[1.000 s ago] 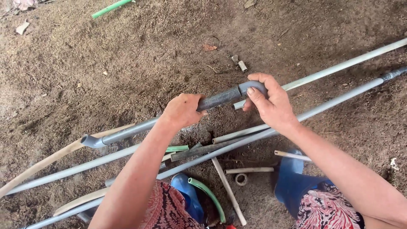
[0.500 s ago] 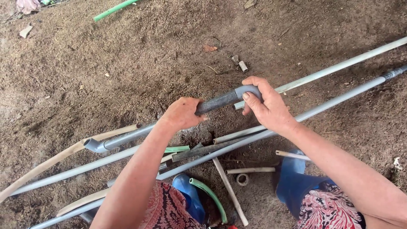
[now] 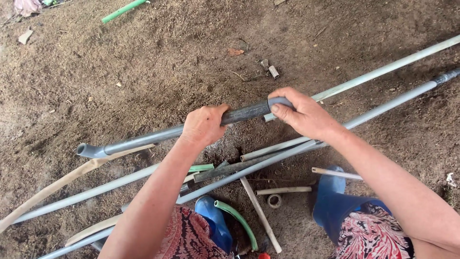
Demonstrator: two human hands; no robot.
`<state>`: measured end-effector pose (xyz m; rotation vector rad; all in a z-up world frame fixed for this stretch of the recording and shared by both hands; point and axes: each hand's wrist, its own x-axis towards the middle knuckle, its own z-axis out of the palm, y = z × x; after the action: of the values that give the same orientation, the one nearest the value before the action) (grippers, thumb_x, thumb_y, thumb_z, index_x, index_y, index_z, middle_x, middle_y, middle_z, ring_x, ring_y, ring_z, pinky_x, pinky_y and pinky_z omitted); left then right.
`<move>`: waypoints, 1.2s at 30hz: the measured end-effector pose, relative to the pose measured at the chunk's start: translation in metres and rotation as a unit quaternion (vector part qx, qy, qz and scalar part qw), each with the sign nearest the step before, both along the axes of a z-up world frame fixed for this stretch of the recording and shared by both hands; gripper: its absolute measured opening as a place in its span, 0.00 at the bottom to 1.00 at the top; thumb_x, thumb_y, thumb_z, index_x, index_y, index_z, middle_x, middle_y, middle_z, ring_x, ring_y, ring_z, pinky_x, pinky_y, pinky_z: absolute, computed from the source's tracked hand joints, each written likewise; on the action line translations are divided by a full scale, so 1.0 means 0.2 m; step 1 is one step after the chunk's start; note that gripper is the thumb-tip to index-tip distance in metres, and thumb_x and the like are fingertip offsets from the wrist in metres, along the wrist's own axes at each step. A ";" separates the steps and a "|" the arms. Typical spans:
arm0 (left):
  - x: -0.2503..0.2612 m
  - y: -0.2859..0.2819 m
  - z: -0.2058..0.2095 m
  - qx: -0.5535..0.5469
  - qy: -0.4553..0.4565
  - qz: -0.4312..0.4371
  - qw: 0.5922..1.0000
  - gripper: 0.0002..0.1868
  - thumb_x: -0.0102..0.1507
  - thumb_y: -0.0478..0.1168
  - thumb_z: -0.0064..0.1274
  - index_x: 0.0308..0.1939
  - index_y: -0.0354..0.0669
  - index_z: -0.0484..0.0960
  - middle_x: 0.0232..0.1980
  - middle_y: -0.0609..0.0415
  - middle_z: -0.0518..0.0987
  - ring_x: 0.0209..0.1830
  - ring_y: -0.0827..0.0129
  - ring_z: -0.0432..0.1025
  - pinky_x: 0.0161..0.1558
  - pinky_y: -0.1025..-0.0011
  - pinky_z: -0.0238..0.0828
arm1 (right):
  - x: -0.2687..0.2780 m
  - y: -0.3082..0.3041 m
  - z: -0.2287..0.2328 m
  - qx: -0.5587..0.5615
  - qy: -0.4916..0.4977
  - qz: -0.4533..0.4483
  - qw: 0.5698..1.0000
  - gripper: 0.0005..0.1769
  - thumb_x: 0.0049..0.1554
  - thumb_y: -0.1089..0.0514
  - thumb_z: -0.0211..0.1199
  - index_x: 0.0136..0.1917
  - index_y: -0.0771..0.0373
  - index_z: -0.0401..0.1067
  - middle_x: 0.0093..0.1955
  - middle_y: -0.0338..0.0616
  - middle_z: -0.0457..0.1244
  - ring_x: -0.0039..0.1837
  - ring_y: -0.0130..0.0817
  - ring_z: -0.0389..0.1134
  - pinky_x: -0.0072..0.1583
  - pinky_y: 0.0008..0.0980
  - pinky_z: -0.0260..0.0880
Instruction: The person uses a hacksaw to cut a black pipe while kneeling on the ground. After cutting, the person picks up a pipe elbow and connects it to the cut pipe, then attaches another pipe segment to the elbow.
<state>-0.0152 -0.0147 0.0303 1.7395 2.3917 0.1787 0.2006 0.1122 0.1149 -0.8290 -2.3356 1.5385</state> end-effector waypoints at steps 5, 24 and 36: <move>0.02 0.00 0.06 -0.045 0.007 0.010 0.999 0.15 0.52 0.43 0.54 0.44 0.57 0.76 0.33 0.52 0.80 0.36 0.56 0.77 0.39 0.59 0.76 | 0.00 0.03 -0.03 -0.076 -0.081 -0.067 0.992 0.26 0.58 0.41 0.53 0.56 0.65 0.66 0.39 0.50 0.63 0.45 0.40 0.66 0.47 0.38 0.67; 0.15 0.01 0.21 -0.120 -0.101 -0.004 0.988 0.16 0.58 0.39 0.50 0.50 0.46 0.76 0.36 0.45 0.79 0.37 0.54 0.77 0.39 0.58 0.77 | -0.09 -0.10 -0.10 0.005 0.181 -0.176 0.968 0.16 0.63 0.59 0.39 0.63 0.65 0.55 0.39 0.44 0.49 0.31 0.27 0.59 0.31 0.19 0.67; 0.08 0.01 0.09 -0.027 -0.055 -0.037 0.997 0.09 0.55 0.44 0.54 0.37 0.50 0.76 0.35 0.50 0.79 0.33 0.49 0.75 0.32 0.54 0.73 | -0.06 -0.01 -0.26 0.225 0.128 -0.112 0.959 0.13 0.62 0.61 0.44 0.58 0.68 0.58 0.55 0.51 0.54 0.55 0.39 0.56 0.57 0.35 0.57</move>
<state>0.0017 -0.0127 0.0480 1.7439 2.2303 0.1911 0.1889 0.1105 0.0628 -0.6992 -2.1823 0.9066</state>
